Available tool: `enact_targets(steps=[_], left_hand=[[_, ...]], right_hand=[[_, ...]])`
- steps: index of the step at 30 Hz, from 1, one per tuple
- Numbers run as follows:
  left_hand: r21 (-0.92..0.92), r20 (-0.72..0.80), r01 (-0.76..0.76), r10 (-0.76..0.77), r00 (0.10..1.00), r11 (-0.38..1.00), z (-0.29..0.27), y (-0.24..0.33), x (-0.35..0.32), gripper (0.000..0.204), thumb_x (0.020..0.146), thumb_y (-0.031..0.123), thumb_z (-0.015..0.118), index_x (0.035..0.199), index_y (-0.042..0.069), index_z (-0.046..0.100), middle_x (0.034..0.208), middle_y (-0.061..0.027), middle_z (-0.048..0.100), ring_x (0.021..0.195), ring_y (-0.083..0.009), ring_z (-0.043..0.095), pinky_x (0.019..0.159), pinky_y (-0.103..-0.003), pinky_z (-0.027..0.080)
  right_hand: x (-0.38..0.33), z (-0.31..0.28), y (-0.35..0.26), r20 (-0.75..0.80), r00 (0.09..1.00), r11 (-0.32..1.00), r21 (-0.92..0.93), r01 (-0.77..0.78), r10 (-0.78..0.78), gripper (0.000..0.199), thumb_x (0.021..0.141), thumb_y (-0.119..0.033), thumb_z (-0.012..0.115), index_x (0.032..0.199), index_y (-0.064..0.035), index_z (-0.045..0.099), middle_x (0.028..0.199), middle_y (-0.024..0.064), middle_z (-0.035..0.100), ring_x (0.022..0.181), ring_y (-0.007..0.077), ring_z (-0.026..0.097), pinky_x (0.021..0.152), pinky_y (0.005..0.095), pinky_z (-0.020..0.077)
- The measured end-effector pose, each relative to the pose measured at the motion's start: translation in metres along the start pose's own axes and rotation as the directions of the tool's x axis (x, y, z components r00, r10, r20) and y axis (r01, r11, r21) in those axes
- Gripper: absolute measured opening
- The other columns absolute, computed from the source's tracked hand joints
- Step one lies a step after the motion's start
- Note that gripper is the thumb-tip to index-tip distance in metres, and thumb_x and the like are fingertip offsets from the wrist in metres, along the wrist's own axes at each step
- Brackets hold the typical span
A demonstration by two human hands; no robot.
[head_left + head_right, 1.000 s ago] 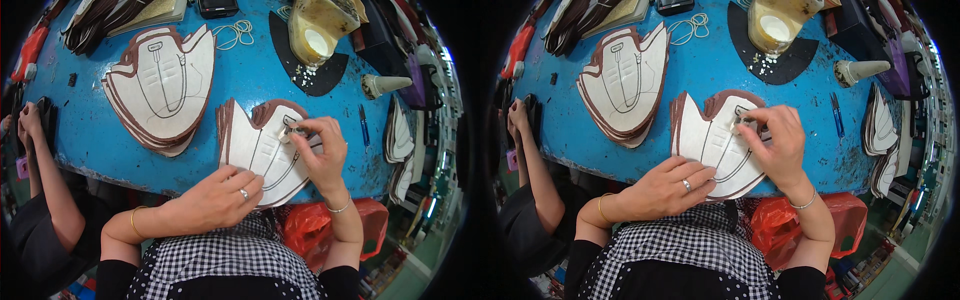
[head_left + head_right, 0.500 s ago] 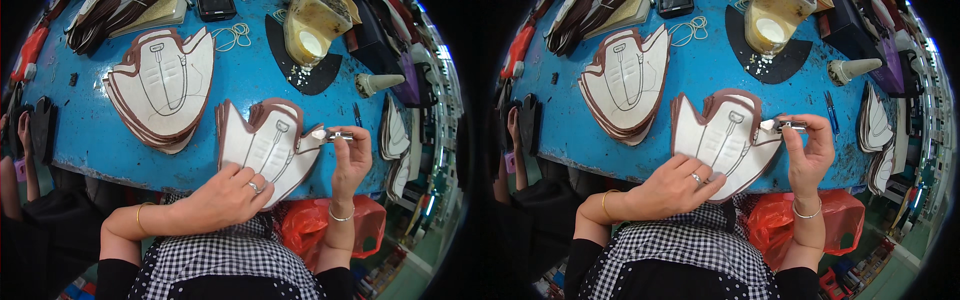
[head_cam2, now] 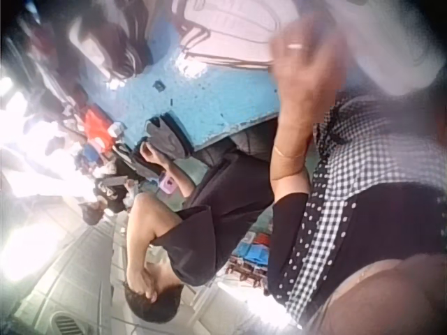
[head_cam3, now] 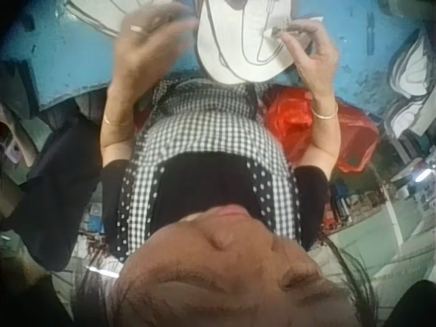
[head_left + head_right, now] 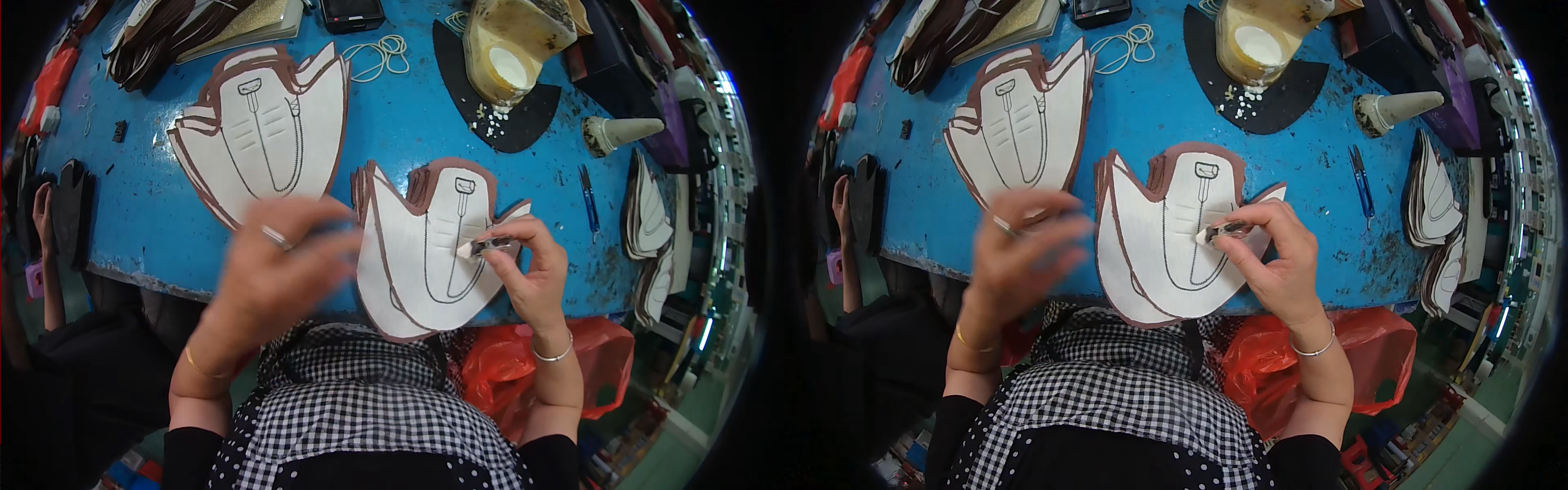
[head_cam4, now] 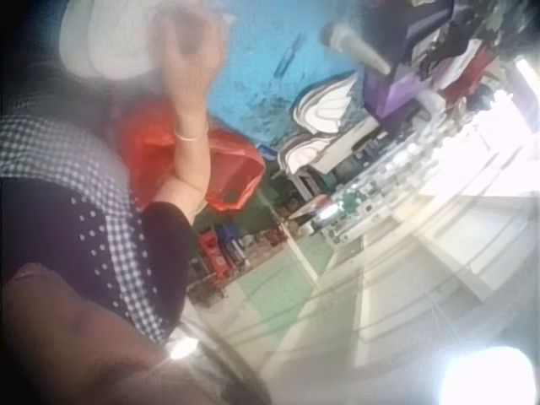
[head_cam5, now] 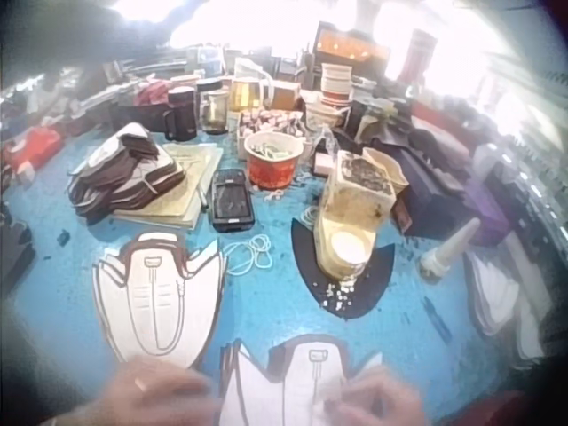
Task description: Applying glue to shoe upper components and attaching leather pieces to the tongue area.
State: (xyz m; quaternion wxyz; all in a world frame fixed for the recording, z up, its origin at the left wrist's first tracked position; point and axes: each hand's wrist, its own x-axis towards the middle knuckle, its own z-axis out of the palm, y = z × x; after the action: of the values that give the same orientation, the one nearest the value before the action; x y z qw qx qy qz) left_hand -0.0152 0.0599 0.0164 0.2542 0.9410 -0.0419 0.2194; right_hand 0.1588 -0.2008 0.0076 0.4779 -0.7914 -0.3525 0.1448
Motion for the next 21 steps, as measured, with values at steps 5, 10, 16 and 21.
enact_targets(steps=[5, 10, 16, 21], left_hand=[[-0.263, 0.198, -0.170, 0.225, 0.954, 0.950, 0.063, 0.053, -0.011, 0.037, 0.077, 0.021, 0.077, 0.109, 0.007, 0.069, 0.117, -0.0073, 0.064, 0.102, -0.0235, 0.061, 0.084, -0.038, 0.048], [-0.167, 0.259, -0.219, 0.257, 0.931, 0.961, 0.067, 0.059, -0.004, 0.033, 0.077, 0.024, 0.075, 0.103, 0.006, 0.068, 0.113, -0.0066, 0.063, 0.100, -0.0220, 0.062, 0.082, -0.037, 0.048], [-0.144, 0.169, -0.253, 0.276, 0.946, 0.957, 0.075, 0.061, -0.006, 0.024, 0.080, 0.017, 0.059, 0.096, 0.001, 0.067, 0.100, -0.0094, 0.061, 0.092, -0.0216, 0.059, 0.077, -0.033, 0.046], [-0.122, 0.244, -0.274, 0.297, 0.923, 0.954, 0.064, 0.060, 0.004, 0.026, 0.075, 0.015, 0.067, 0.097, 0.003, 0.070, 0.092, -0.0048, 0.062, 0.086, -0.0179, 0.061, 0.073, -0.031, 0.048]], right_hand=[[0.025, 0.004, 0.011, 0.121, 0.950, 0.926, -0.216, 0.309, -0.289, 0.022, 0.074, -0.010, 0.083, 0.093, -0.0066, 0.070, 0.083, 0.0046, 0.068, 0.073, 0.0197, 0.060, 0.069, 0.0325, 0.0450], [0.040, 0.007, 0.019, -0.011, 0.951, 0.904, -0.313, 0.290, -0.309, 0.023, 0.074, -0.010, 0.083, 0.093, -0.0083, 0.070, 0.080, 0.0034, 0.065, 0.070, 0.0203, 0.058, 0.069, 0.0340, 0.0429], [0.018, 0.000, -0.004, 0.209, 0.877, 0.832, -0.282, 0.477, -0.432, 0.026, 0.071, -0.011, 0.084, 0.093, -0.0097, 0.070, 0.082, 0.0031, 0.066, 0.070, 0.0220, 0.059, 0.068, 0.0363, 0.0432], [0.037, -0.019, -0.013, -0.024, 0.967, 0.949, -0.199, 0.244, -0.254, 0.017, 0.081, -0.007, 0.078, 0.095, -0.0054, 0.069, 0.090, 0.0047, 0.070, 0.080, 0.0149, 0.064, 0.079, 0.0278, 0.0497]])
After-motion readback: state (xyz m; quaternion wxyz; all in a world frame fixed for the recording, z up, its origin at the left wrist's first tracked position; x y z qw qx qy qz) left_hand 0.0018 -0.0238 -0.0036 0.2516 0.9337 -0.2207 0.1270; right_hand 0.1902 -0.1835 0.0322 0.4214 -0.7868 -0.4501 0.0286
